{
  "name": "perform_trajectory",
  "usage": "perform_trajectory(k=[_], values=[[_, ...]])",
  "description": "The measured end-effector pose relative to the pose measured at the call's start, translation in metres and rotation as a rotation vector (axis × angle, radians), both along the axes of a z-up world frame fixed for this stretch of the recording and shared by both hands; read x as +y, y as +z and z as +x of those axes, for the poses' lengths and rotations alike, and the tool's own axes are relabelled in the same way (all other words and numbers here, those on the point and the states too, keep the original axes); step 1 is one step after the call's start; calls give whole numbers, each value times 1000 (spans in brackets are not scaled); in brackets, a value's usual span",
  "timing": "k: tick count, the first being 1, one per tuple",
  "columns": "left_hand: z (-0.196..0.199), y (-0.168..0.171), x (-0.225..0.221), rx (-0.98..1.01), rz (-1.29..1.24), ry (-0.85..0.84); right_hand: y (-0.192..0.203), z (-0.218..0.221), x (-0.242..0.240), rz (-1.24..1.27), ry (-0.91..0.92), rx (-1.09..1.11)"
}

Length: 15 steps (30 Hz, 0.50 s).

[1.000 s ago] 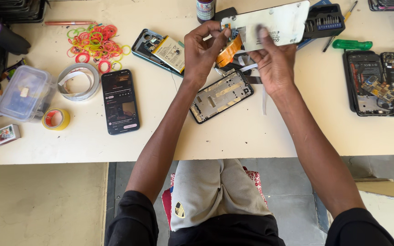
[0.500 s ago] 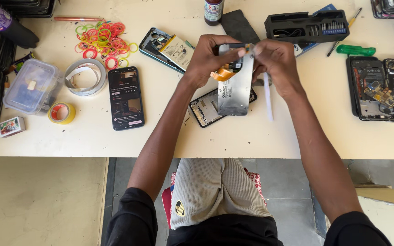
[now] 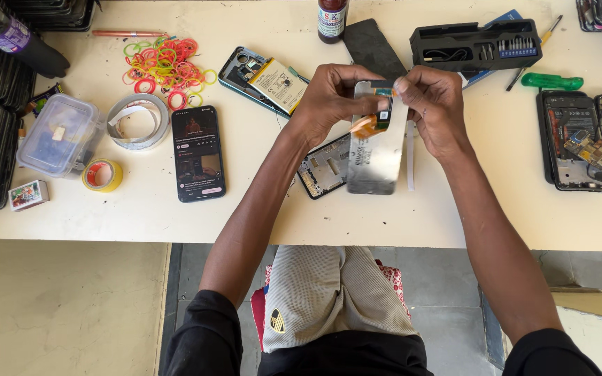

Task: The person applies adhesive strips to the internal chassis of a mobile phone and then aligns and presses a component into place. The person handles a screen assembly, a battery, and various small internal parts.

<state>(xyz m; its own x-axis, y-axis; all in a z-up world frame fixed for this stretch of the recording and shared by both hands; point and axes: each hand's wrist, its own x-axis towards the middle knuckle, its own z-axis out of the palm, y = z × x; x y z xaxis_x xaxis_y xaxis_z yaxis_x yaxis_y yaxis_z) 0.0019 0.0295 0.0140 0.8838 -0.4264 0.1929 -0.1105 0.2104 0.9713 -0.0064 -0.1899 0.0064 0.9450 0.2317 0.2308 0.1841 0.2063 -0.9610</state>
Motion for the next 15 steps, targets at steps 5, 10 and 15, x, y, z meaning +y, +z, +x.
perform_trajectory(k=[5,10,15], values=[[-4,4,0,-64,-45,-63,-7,1,2,-211,-51,-163],[-5,9,6,4,-9,-91,-1,-1,4,-91,19,-131],[1,5,3,179,-165,-125,-3,0,5,3,29,-109]])
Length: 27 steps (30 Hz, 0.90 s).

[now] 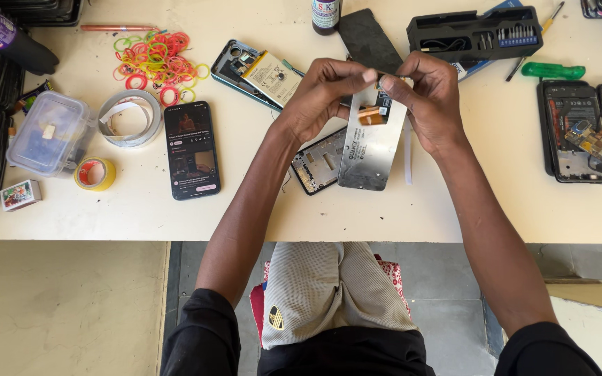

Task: The person applies adhesive strips to the internal chassis of a mobile phone and then aligns and presses a component into place. The person handles a screen assembly, a battery, and various small internal parts.

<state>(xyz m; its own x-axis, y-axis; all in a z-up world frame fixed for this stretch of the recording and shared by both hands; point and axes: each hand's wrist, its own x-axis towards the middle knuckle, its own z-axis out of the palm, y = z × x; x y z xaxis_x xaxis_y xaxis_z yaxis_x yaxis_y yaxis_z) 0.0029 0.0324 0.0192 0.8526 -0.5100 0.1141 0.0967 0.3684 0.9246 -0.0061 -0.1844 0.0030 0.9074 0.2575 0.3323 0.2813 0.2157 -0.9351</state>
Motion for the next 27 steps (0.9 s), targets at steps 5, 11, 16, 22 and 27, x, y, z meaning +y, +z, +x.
perform_trajectory(k=[5,11,16,22,27], values=[[3,-11,-3,-115,77,141,2,1,2,-56,5,17],[5,-21,-5,-162,76,200,6,-2,4,-111,18,6],[5,-22,-9,-235,152,256,10,-3,3,-96,47,33],[7,-25,-12,-260,191,307,12,-2,1,-112,82,63],[10,-28,-12,-263,162,325,14,-3,0,-174,65,1]])
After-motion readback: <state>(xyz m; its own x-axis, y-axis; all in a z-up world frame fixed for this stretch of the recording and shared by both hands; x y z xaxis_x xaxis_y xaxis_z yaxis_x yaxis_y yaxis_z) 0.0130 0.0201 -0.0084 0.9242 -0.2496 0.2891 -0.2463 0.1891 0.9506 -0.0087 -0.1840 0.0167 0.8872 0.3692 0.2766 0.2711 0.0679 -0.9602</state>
